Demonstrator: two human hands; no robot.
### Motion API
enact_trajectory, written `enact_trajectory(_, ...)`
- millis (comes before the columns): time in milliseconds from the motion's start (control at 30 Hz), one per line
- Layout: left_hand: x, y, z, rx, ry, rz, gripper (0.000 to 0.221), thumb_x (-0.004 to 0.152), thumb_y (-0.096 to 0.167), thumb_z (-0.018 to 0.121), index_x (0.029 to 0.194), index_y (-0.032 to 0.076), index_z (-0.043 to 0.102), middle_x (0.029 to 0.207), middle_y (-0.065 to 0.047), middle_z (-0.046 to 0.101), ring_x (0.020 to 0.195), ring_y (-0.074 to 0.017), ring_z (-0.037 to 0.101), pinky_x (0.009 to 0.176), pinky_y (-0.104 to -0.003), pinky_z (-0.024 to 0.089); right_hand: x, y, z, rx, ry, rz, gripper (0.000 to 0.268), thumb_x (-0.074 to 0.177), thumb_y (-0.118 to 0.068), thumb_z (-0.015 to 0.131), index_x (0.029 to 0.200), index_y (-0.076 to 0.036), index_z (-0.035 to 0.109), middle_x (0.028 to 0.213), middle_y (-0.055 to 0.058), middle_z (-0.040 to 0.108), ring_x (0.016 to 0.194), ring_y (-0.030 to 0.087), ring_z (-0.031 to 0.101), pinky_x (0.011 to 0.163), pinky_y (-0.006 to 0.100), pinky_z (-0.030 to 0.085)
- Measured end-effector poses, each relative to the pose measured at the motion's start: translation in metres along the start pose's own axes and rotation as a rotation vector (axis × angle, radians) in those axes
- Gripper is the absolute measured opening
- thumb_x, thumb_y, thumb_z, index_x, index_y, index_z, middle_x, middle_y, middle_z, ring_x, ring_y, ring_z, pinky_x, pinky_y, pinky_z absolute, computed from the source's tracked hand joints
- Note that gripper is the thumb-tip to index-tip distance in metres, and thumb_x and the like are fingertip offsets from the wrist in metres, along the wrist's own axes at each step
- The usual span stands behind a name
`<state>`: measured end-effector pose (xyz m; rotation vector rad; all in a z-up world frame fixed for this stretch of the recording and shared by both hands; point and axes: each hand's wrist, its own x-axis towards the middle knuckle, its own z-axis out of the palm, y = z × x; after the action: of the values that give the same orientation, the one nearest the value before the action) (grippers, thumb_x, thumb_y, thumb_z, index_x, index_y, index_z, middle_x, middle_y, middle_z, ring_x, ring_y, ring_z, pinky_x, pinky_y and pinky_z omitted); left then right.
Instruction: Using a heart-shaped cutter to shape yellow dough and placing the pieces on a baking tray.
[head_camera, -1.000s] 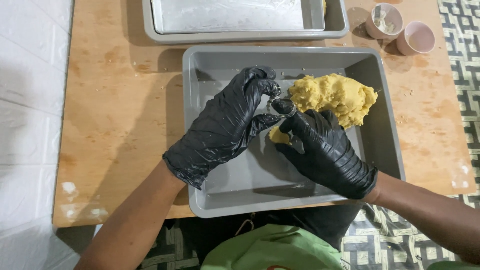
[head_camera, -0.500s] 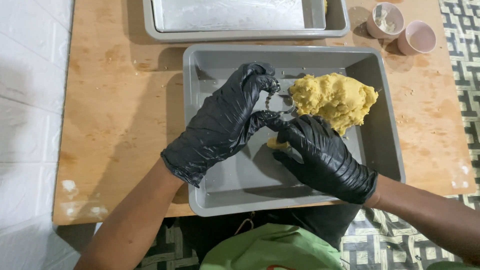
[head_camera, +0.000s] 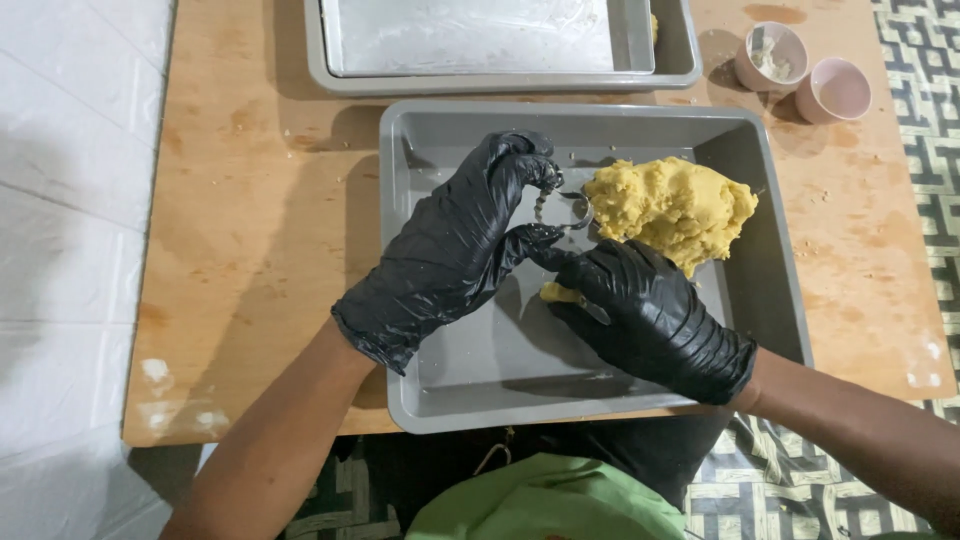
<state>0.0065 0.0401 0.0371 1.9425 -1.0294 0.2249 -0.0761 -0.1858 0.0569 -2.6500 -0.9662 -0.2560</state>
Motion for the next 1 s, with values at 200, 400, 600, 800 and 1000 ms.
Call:
enact_trajectory(200, -0.002, 0.0, -0.007, -0.079, 0.023, 0.099, 0.056, 0.109, 0.01, 0.064, 0.153, 0.002, 0.031, 0.15, -0.02, 0.045, 0.142, -0.0384, 0.053, 0.118, -0.044, 0.051, 0.017, -0.011, -0.019, 0.09, 0.046, -0.022, 0.048, 0.097, -0.011, 0.071, 0.143, -0.006, 0.057, 0.128, 0.017, 0.073, 0.101, 0.035, 0.074, 0.088, 0.044, 0.057)
enact_trajectory(400, -0.001, 0.007, -0.035, -0.084, 0.093, 0.066, 0.034, 0.105, 0.015, 0.066, 0.131, 0.002, 0.048, 0.129, -0.016, 0.053, 0.123, -0.0366, 0.059, 0.104, -0.044, 0.052, 0.068, 0.006, -0.059, 0.407, 0.053, 0.129, 0.028, 0.087, -0.001, 0.077, 0.115, -0.001, 0.069, 0.124, 0.015, 0.074, 0.104, 0.022, 0.076, 0.085, 0.031, 0.066)
enact_trajectory(600, -0.008, -0.004, -0.047, -0.089, 0.106, 0.042, 0.037, 0.107, 0.019, 0.062, 0.137, 0.005, 0.046, 0.136, -0.017, 0.051, 0.13, -0.0393, 0.058, 0.105, -0.048, 0.054, 0.17, 0.069, -0.051, 0.684, 0.143, 0.336, 0.035, 0.105, -0.004, 0.066, 0.139, -0.001, 0.06, 0.113, 0.013, 0.065, 0.103, 0.021, 0.066, 0.089, 0.03, 0.063)
enact_trajectory(800, -0.006, 0.008, -0.05, -0.115, 0.167, 0.025, 0.045, 0.108, 0.023, 0.062, 0.144, 0.005, 0.044, 0.144, -0.021, 0.051, 0.136, -0.0412, 0.058, 0.112, -0.049, 0.055, 0.278, 0.125, 0.038, 0.833, 0.188, 0.464, 0.015, 0.098, -0.017, 0.063, 0.111, -0.014, 0.069, 0.103, 0.002, 0.074, 0.091, 0.016, 0.076, 0.074, 0.027, 0.066)
enact_trajectory(1000, -0.01, 0.003, -0.055, -0.104, 0.183, -0.033, 0.05, 0.102, 0.016, 0.07, 0.144, 0.006, 0.046, 0.146, -0.019, 0.05, 0.14, -0.0394, 0.051, 0.119, -0.049, 0.048, 0.325, 0.149, 0.092, 0.84, 0.37, 0.39, 0.03, 0.088, -0.011, 0.084, 0.112, -0.016, 0.067, 0.098, 0.001, 0.07, 0.092, 0.016, 0.076, 0.072, 0.028, 0.072)
